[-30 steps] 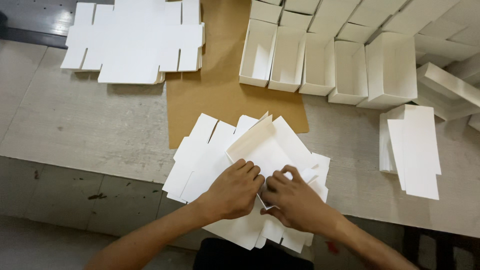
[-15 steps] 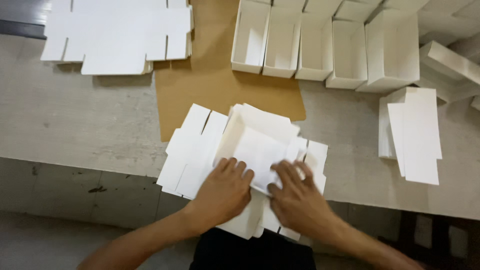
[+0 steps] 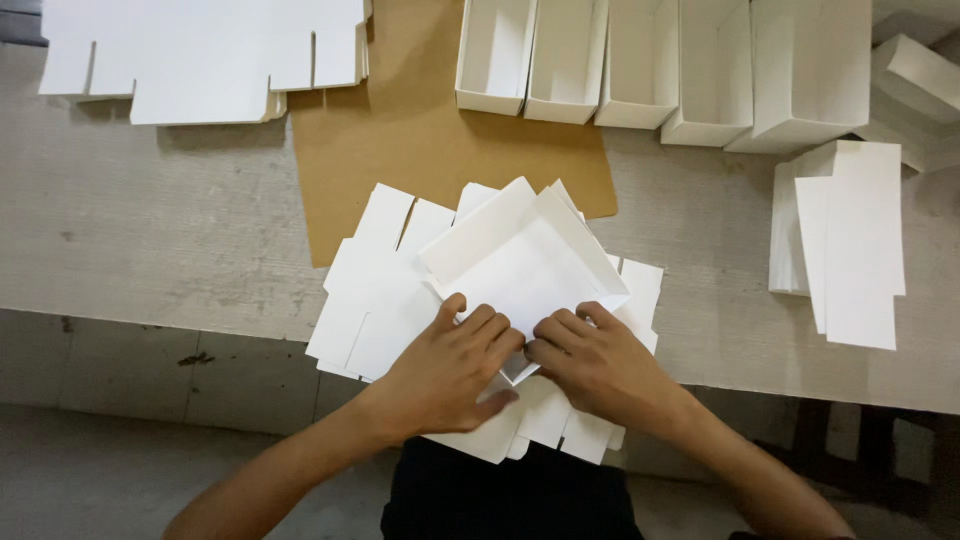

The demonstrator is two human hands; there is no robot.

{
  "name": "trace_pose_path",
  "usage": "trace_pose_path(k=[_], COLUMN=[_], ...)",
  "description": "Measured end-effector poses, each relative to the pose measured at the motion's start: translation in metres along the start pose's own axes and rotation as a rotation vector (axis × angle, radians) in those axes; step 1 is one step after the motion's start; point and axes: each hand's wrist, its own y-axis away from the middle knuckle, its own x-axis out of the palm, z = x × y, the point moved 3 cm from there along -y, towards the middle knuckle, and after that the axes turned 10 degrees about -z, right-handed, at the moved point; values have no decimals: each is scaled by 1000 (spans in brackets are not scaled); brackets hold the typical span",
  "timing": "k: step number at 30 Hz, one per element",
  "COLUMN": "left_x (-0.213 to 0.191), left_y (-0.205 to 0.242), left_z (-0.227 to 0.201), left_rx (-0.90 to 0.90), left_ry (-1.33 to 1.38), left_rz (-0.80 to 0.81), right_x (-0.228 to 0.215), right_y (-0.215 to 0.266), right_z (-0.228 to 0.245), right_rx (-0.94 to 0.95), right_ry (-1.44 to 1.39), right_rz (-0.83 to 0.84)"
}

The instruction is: The person folds flat white cardboard pieces into rectangular boxes by hand. They fold the side flaps up, tuck the tabs into slots to form the box shape, and place the finished boxes in a stack.

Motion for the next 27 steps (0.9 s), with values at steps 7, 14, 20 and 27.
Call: trace_pose_path(k=[7,14,20,27], left_x=[22,34,10,6], left_y=[-20,-5,10,10], left_z=[-5,-7,-16,-17], left_rx=[-71,-43,-57,-116], left_ry=[22,-30,-63,-9], left_rz=[109,-359,-521,-299], right_x=[-3,-16,-23,-25], right_y=[-5,-11,-17,-15], right_z=[-10,-6,-5,3], right_rx=[49,184,202,251], right_ry=[-37,-89,-79,97], right_rz=[-65,-57,13,-25])
